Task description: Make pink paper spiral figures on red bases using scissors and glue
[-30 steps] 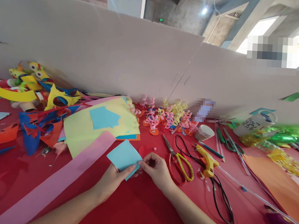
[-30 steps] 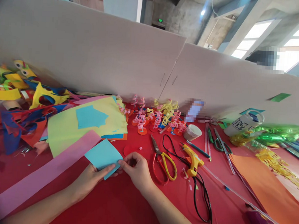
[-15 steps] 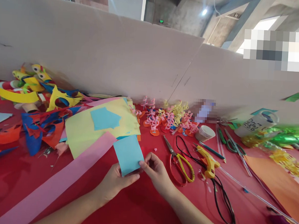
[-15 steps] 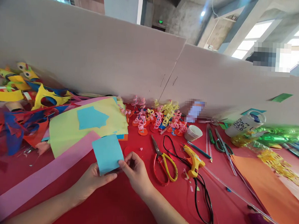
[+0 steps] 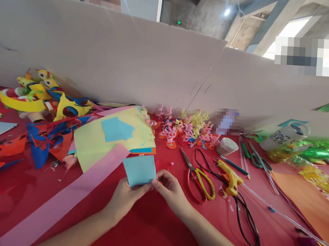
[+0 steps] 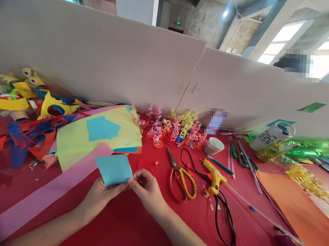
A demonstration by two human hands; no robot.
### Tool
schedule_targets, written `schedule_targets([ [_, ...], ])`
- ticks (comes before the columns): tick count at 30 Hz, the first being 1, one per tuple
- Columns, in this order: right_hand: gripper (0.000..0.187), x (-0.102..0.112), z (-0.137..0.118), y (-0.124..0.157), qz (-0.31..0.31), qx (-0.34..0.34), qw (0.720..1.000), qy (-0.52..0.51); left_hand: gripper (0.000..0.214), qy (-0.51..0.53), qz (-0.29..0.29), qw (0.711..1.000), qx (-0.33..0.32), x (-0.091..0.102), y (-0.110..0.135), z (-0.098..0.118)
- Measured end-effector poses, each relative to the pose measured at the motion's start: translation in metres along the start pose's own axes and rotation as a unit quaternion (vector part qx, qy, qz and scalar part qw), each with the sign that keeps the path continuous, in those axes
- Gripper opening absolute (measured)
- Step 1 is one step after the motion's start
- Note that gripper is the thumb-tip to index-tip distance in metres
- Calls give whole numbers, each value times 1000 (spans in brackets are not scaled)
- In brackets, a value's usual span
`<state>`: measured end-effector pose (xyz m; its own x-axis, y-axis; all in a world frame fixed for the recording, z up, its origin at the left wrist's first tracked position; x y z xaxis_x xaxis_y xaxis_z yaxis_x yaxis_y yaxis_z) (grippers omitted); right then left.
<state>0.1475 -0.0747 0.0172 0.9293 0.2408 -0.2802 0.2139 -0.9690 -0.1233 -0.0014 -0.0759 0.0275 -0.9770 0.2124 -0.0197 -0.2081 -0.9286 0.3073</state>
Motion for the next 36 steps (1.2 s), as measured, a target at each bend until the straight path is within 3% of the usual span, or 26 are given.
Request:
schedule_targets([
  [5,24,2,-3,-1,-1,23,999,29,23,12,22,1000,13,3,-5,-5],
  [20,27,4,-2,0,20,4,996,87,23,-2,-17,1000,0,0,-1,-3],
  [36,23,5,-3,0,6,19,996,87,24,-52,16,998,-20,5,-1,-6],
])
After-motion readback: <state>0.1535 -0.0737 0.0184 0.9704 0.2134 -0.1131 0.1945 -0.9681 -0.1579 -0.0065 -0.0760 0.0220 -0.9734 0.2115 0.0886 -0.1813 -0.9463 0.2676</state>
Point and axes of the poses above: each hand's wrist, its own y-axis away from the middle knuckle, its own x-axis out of the back of the hand, z = x × y, the point moved 1 cm from there along -y, towards the middle knuckle, and after that the axes turned 8 degrees about x, right-handed, at the moved point
